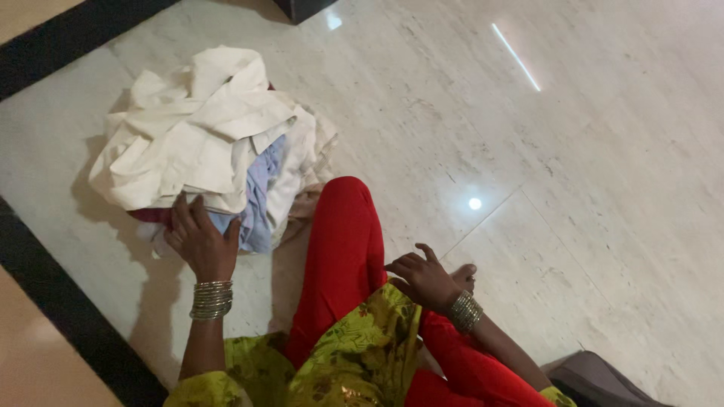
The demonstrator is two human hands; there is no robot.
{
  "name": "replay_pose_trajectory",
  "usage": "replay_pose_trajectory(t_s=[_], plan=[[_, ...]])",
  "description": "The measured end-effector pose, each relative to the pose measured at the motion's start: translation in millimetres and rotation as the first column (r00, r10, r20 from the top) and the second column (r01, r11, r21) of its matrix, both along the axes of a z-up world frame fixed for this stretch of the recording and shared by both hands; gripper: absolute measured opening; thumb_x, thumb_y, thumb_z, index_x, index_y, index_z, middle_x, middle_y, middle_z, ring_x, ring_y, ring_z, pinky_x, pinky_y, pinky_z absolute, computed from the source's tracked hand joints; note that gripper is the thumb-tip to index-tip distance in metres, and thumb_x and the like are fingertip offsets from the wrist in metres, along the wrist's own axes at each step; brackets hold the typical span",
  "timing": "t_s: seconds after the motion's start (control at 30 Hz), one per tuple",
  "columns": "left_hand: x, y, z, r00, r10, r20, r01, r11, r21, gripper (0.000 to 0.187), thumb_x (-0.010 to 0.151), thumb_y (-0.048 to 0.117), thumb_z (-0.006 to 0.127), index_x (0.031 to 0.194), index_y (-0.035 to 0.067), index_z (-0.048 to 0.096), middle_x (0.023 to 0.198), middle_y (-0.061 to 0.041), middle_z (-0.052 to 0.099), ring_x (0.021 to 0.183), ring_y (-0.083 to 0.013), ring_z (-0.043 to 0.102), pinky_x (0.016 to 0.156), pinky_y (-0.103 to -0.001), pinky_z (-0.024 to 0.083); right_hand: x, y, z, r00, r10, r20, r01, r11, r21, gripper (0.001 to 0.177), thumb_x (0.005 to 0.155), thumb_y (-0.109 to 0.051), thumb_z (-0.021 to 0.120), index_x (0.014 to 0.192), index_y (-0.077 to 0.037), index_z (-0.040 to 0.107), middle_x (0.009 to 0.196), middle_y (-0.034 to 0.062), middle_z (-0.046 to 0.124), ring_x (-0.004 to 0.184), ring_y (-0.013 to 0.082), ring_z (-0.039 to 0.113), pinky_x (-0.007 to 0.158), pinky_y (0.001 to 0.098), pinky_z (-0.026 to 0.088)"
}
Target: The person folds a pair of grey trousers by hand, places them inside a brown bag, and then spreads a white shirt on the floor to continue folding it.
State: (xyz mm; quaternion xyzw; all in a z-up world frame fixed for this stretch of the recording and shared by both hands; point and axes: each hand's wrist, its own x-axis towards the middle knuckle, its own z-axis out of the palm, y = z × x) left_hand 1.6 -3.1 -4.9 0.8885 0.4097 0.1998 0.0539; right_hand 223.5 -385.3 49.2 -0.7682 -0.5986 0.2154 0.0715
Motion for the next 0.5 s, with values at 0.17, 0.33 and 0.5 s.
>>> replay_pose_trajectory(t_s=[0.17, 0.33, 0.5], plan=[[5.8, 7.2, 18.2, 0.999, -0.008, 0.053, 0.006, 0.999, 0.042, 0.079, 0.09, 0.05, 0.083, 0.147, 0.007, 0.05, 0.157, -0.019, 0.041, 0.147, -0.0403, 0.037, 0.116, -0.066, 0.032, 4.4, -7.6, -3.7, 0.997, -0.015, -0.077, 0.012, 0.999, -0.042, 0.037, 0.101, -0.039, 0.054, 0.129, -0.019, 0.066, 0.124, 0.0067, 0.07, 0.124, 0.0227, 0.059, 0.117, 0.0584, 0.023], [29.4, 56.1, 31.4, 0.987, -0.083, -0.139, 0.123, 0.943, 0.311, 0.092, 0.078, 0.052, 0.087, 0.155, 0.015, 0.055, 0.164, -0.027, 0.04, 0.149, -0.0463, 0.038, 0.11, -0.074, 0.023, 0.8, -9.2, -7.6, 0.987, -0.054, -0.152, 0.037, 0.993, -0.112, 0.038, 0.102, -0.041, 0.051, 0.131, -0.02, 0.064, 0.126, 0.0045, 0.07, 0.127, 0.0204, 0.058, 0.12, 0.0576, 0.021], [28.8, 89.0, -7.9, 0.989, -0.138, -0.058, 0.145, 0.977, 0.154, 0.039, 0.091, 0.033, 0.079, 0.124, 0.017, 0.065, 0.149, -0.009, 0.06, 0.142, -0.0323, 0.052, 0.111, -0.067, 0.028, 3.0, -15.5, -11.7, 0.991, -0.051, -0.124, 0.035, 0.992, -0.125, 0.038, 0.103, -0.04, 0.051, 0.132, -0.02, 0.064, 0.125, 0.0059, 0.069, 0.127, 0.0215, 0.058, 0.118, 0.0589, 0.02]])
